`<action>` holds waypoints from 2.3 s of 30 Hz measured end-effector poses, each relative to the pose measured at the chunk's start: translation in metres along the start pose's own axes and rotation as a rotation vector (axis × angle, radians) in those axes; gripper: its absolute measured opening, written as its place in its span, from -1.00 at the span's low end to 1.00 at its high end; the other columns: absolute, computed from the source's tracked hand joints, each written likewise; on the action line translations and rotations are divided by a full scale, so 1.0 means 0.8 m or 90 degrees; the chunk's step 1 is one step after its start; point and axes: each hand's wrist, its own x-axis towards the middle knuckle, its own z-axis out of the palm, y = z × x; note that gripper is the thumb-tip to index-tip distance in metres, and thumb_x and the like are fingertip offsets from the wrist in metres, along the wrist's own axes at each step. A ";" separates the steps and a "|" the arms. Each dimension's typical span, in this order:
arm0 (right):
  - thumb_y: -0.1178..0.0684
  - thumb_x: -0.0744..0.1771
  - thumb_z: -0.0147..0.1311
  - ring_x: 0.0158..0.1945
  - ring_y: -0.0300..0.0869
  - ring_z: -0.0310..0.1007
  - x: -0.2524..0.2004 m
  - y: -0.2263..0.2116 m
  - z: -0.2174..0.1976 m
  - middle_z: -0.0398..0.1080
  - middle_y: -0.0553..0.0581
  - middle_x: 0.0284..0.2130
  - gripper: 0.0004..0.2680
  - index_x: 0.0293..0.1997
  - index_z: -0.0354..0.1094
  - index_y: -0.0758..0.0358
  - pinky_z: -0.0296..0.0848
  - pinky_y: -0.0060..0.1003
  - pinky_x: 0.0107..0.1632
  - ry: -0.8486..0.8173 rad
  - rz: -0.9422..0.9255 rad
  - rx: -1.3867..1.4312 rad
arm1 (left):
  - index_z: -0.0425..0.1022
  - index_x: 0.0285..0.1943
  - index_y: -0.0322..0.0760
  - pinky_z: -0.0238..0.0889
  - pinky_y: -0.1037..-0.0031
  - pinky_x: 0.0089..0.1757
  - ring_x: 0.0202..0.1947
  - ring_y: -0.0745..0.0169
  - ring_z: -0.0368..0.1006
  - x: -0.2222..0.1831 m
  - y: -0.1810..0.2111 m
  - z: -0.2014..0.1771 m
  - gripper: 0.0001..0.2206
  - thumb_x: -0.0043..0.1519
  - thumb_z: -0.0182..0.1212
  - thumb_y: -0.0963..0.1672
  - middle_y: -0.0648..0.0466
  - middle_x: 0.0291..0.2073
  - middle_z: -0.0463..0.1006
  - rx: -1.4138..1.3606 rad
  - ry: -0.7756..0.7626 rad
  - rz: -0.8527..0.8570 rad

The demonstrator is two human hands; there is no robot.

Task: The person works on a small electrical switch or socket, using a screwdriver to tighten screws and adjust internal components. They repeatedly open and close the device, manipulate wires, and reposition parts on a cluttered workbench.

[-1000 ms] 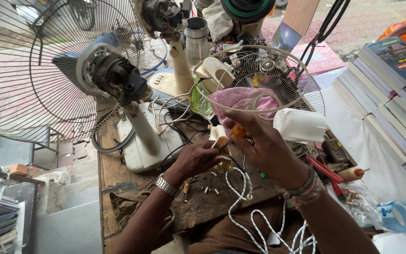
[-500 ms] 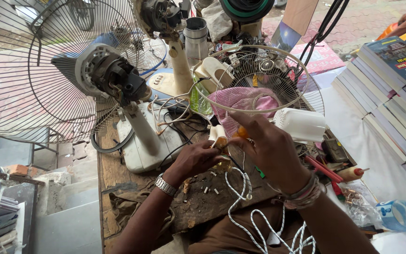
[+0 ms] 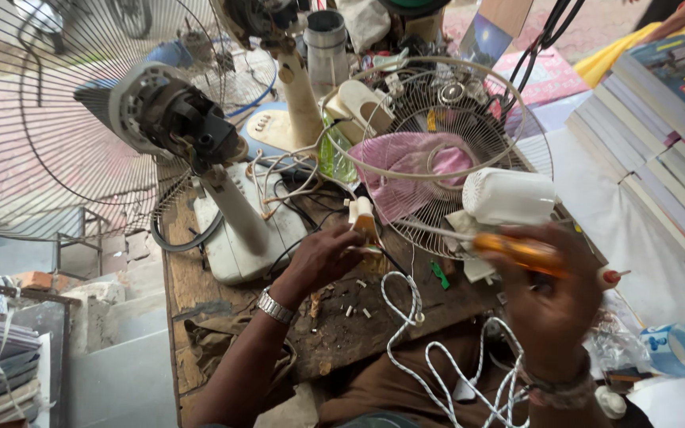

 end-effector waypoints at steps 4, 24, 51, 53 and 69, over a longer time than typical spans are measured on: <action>0.18 0.45 0.20 0.11 -0.19 0.54 -0.062 0.049 -0.003 0.45 0.15 0.03 -0.65 0.35 0.07 0.21 0.61 -0.36 0.14 0.129 0.121 0.184 | 0.46 -0.08 -0.15 0.52 0.42 -0.37 -0.34 0.17 0.61 -0.002 -0.004 0.002 -0.83 0.30 0.24 -0.04 0.04 -0.06 0.59 -0.012 0.022 -0.029; 0.27 0.23 0.18 0.11 0.10 0.41 -0.267 0.220 0.132 0.28 0.14 0.32 -0.76 -0.03 0.38 0.22 0.49 -0.09 0.04 -0.362 0.195 -0.277 | 0.39 -0.02 -0.22 0.47 0.29 -0.30 -0.22 0.00 0.61 -0.005 0.013 0.007 -0.75 0.24 0.35 -0.11 -0.03 -0.02 0.57 -0.045 0.117 -0.104; 0.02 0.24 0.29 0.05 0.10 0.46 -0.240 0.358 -0.104 0.52 0.13 -0.13 -0.80 -0.11 0.47 0.14 0.39 0.05 0.11 -0.108 0.369 -0.719 | 0.14 0.20 -0.21 0.52 0.26 -0.37 -0.29 -0.05 0.64 -0.002 0.001 0.038 -0.53 0.27 0.31 -0.02 -0.15 -0.20 0.65 -0.051 0.125 -0.186; 0.01 0.26 0.27 0.08 0.09 0.45 -0.242 0.357 -0.105 0.52 0.10 -0.12 -0.81 -0.09 0.47 0.12 0.38 0.06 0.14 -0.106 0.374 -0.737 | 0.08 0.28 -0.21 0.53 0.26 -0.32 -0.24 -0.08 0.64 0.001 0.004 0.038 -0.49 0.29 0.30 -0.04 -0.19 -0.09 0.64 -0.060 0.138 -0.125; -0.21 0.20 0.28 0.20 0.13 0.36 -0.239 0.359 -0.105 0.46 0.20 -0.01 -0.69 -0.04 0.57 0.01 0.30 0.16 0.20 -0.153 0.439 -0.810 | -0.13 0.61 -0.02 0.54 0.17 -0.14 -0.03 -0.10 0.62 -0.010 0.007 0.020 -0.26 0.30 0.18 0.06 -0.17 0.10 0.60 -0.055 0.106 -0.273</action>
